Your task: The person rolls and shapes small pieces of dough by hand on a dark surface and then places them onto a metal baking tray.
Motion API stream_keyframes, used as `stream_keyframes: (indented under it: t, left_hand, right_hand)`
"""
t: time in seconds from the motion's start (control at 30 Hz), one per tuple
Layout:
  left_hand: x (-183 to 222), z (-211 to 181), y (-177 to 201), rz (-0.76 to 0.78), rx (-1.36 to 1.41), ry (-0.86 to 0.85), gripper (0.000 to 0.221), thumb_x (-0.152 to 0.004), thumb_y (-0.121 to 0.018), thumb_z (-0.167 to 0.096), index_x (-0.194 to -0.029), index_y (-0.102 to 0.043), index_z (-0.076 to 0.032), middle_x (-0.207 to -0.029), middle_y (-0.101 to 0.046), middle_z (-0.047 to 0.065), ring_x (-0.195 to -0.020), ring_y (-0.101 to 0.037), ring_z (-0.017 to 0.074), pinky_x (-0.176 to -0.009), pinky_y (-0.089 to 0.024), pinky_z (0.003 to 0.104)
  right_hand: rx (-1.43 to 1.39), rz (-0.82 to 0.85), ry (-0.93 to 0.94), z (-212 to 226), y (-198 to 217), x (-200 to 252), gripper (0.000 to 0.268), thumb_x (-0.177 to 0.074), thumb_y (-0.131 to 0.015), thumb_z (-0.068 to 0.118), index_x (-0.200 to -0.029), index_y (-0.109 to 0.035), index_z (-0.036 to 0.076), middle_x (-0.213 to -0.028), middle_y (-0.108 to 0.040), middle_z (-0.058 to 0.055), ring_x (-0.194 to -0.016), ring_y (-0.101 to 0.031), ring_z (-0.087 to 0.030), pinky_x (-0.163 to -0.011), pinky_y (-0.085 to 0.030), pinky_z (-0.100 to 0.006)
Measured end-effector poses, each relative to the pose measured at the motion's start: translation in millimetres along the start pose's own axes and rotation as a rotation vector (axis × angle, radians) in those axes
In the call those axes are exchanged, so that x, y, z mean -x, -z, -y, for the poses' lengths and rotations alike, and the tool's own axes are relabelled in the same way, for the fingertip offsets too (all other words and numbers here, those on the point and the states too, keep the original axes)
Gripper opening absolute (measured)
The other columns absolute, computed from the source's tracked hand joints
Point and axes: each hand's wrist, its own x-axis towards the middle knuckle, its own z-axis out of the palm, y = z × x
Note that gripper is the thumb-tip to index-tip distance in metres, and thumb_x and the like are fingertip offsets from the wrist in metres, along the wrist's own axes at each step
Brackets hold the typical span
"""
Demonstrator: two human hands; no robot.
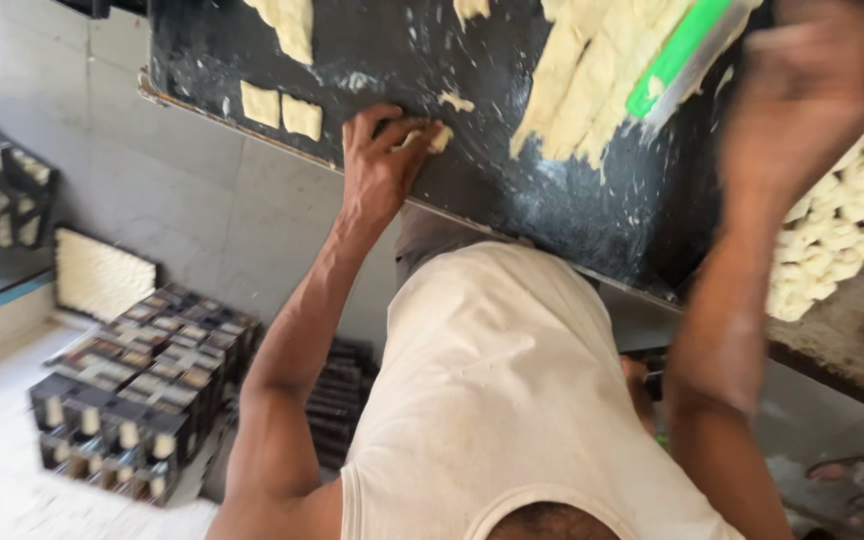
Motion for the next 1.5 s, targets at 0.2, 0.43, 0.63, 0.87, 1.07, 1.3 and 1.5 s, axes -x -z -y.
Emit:
stream_keyframes:
  t: [0.2,0.43,0.63,0.87,1.07,1.3,1.5]
  left_hand:
    - [-8,46,37,0.029,1.068,0.544,0.03,-0.101,-0.067,-0.013,-0.129,-0.069,-0.002,-0.109,-0.074,0.013,-0.099,-0.071,0.0208,-0.092,-0.063,0.033]
    - [0,51,34,0.33,1.194,0.338,0.041,-0.094,-0.073,-0.006,-0.133,-0.063,0.004,-0.117,-0.074,0.011,-0.108,-0.072,0.0174,-0.098,-0.06,0.032]
    - [-21,49,36,0.522,1.237,0.309,0.034,-0.103,-0.063,-0.011,-0.135,-0.067,-0.001,-0.116,-0.077,0.01,-0.105,-0.075,0.0178,-0.095,-0.065,0.031]
    - [-17,27,27,0.607,1.572,-0.074,0.042,-0.103,-0.057,0.002,-0.145,-0.064,-0.005,-0.153,-0.058,0.01,-0.135,-0.065,0.0207,-0.12,-0.057,0.037]
    - [-27,-24,6,0.538,1.239,0.095,0.037,-0.1,-0.076,-0.007,-0.135,-0.061,-0.009,-0.137,-0.061,0.009,-0.119,-0.066,0.0156,-0.097,-0.063,0.038]
    - [-50,-63,-48,0.629,1.064,0.291,0.031,-0.104,-0.066,-0.013,-0.134,-0.068,-0.005,-0.116,-0.078,0.006,-0.106,-0.078,0.0171,-0.093,-0.068,0.033]
    - [-58,-120,-85,0.874,1.255,0.405,0.037,-0.112,-0.053,-0.007,-0.148,-0.06,-0.001,-0.134,-0.071,0.018,-0.119,-0.071,0.0265,-0.107,-0.061,0.04]
  right_hand:
    - [-0.206,0.332,0.204,108,-133,-1,0.021,-0.097,-0.077,-0.004,-0.118,-0.073,-0.003,-0.118,-0.071,-0.018,-0.106,-0.068,-0.035,-0.09,-0.056,-0.042]
    - [-0.42,0.82,-0.08,166,-132,19,0.022,-0.094,-0.08,0.01,-0.116,-0.077,0.007,-0.107,-0.072,-0.011,-0.095,-0.07,-0.023,-0.084,-0.06,-0.035]
    - [-0.063,0.525,0.187,212,-119,81,0.033,-0.089,-0.084,0.01,-0.119,-0.074,0.002,-0.111,-0.069,-0.015,-0.105,-0.063,-0.031,-0.088,-0.057,-0.04]
    - [-0.271,0.272,-0.196,196,-84,93,0.027,-0.092,-0.089,0.003,-0.104,-0.064,0.002,-0.103,-0.063,-0.009,-0.099,-0.065,-0.023,-0.09,-0.053,-0.039]
    - [-0.866,0.444,-0.825,138,-61,96,0.018,-0.092,-0.077,0.0,-0.109,-0.076,0.004,-0.104,-0.075,-0.01,-0.095,-0.07,-0.019,-0.088,-0.058,-0.03]
    - [0.01,0.355,0.146,116,-12,89,0.032,-0.089,-0.083,0.009,-0.12,-0.077,0.006,-0.119,-0.064,-0.011,-0.113,-0.06,-0.028,-0.092,-0.058,-0.04]
    - [-0.145,0.23,0.006,50,23,135,0.027,-0.093,-0.082,0.008,-0.118,-0.072,0.006,-0.127,-0.059,-0.012,-0.118,-0.061,-0.032,-0.094,-0.059,-0.045]
